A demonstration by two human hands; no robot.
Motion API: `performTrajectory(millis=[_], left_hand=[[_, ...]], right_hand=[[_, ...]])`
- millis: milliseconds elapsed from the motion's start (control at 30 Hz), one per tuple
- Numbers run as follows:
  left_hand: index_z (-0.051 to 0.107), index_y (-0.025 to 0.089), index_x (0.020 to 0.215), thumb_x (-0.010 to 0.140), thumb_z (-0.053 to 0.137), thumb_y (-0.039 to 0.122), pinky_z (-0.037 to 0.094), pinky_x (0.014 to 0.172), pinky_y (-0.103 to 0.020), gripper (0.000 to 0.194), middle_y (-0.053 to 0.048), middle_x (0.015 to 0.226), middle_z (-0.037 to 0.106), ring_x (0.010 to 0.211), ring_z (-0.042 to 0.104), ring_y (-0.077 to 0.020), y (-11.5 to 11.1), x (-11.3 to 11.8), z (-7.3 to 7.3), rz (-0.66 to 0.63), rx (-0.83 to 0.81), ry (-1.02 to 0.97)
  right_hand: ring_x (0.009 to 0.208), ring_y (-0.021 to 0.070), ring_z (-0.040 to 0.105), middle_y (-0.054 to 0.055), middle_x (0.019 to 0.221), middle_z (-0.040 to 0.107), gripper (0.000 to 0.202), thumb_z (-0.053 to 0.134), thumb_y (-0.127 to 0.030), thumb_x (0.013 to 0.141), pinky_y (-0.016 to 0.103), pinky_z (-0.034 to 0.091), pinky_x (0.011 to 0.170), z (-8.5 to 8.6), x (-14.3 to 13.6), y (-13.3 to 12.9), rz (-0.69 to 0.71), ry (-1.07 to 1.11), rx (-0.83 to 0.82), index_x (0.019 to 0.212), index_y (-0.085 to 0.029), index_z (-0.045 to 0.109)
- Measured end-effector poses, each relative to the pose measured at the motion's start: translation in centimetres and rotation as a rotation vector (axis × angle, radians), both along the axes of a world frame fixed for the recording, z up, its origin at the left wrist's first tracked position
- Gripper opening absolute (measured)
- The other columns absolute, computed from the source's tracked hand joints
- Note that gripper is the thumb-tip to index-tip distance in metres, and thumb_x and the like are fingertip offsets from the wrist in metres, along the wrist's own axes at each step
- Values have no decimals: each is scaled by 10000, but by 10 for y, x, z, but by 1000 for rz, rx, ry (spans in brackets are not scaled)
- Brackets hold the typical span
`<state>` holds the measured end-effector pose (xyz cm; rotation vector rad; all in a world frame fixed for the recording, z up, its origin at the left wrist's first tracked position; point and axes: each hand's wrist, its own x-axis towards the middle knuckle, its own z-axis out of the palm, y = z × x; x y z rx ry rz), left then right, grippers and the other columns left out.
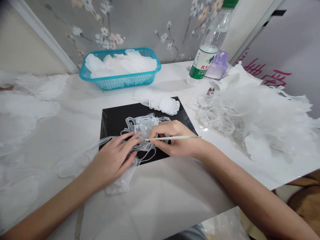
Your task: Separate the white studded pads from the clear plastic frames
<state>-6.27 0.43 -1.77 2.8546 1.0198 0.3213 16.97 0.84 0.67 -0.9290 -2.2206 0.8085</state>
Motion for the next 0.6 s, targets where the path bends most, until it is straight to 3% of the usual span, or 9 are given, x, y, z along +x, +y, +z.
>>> performTrajectory(millis=[300,600], left_hand=[[564,189,1168,891,392,200,432,933,-396,326,-43,1351,504,1209,452,-240,0,-1,0,-18,-4,27],[584,213,1126,892,380,206,448,889,-382,311,-35,1339,518,1200,486,-232,-1,1,4,5,72,93]], right_hand=[[768,142,568,62,851,613,165,492,-253,940,221,434,702,-2,3,1,26,-69,-32,863,-154,599],[747,148,566,63,854,604,269,406,-345,975,216,432,655,15,16,4,93,-201,-142,948,-168,607]])
